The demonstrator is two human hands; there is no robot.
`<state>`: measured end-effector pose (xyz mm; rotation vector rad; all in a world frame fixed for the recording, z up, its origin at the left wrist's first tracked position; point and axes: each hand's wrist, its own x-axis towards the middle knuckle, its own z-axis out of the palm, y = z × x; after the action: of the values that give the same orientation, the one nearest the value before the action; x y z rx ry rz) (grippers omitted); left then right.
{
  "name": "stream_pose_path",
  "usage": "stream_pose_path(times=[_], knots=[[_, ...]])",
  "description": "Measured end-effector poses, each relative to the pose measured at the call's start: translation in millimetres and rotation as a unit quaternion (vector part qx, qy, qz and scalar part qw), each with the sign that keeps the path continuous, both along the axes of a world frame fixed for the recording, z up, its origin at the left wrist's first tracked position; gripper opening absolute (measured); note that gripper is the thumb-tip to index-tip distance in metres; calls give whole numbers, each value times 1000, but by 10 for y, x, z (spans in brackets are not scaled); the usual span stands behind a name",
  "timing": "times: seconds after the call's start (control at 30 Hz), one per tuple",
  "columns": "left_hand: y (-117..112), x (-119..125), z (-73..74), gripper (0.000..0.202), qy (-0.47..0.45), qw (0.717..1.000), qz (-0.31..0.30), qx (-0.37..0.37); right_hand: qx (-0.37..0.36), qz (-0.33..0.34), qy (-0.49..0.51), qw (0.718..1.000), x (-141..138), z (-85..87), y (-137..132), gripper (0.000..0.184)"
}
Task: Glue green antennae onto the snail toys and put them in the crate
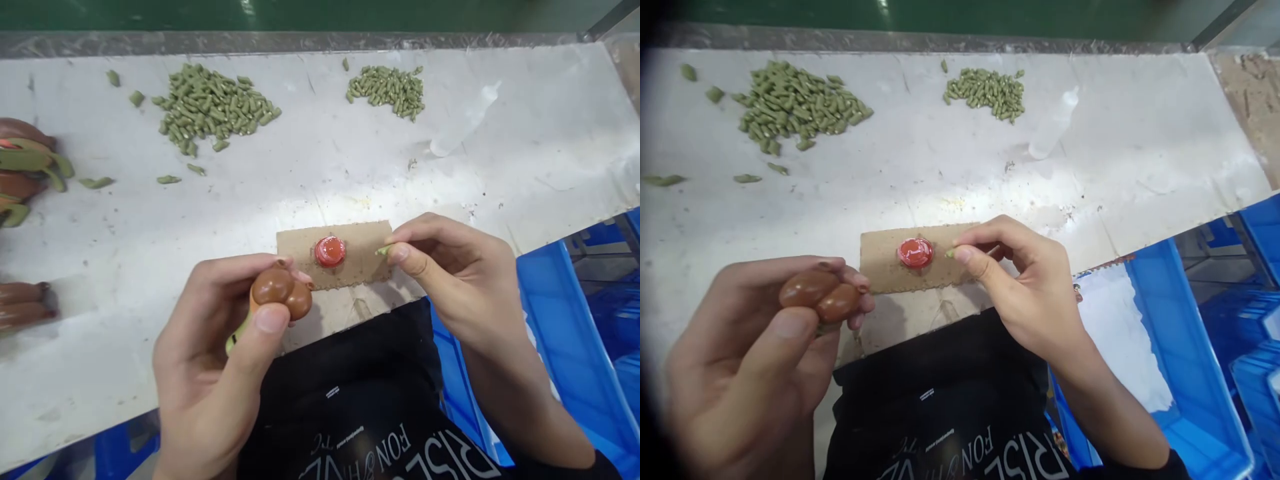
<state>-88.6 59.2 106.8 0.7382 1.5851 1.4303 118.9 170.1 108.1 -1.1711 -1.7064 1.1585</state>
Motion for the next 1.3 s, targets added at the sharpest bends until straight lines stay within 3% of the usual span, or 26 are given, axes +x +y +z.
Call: stream_pose_path(times=[0.1,0.33,0.6,0.83,0.97,1.1,1.3], knots=[[14,60,-106,16,7,999,14,47,-35,-5,5,999,-65,-25,13,5],[-18,45,-219,14,-33,997,-15,66,-93,9,52,994,-237,-27,65,8],[-35,85,-200,14,-6,999,-10,41,50,44,-57,996,-318,10,16,12],[-41,76,-156,15,38,999,-16,35,65,45,-72,994,-348,22,-3,13],[-29,75,-149,15,9,998,-43,49,-26,-6,49,998,-351,67,-66,11],[21,97,-159,19,-9,992,-86,89,-154,37,135,978,-340,91,-149,5],[54,120,-184,26,6,987,-110,119,-178,22,140,974,-359,81,-226,6]])
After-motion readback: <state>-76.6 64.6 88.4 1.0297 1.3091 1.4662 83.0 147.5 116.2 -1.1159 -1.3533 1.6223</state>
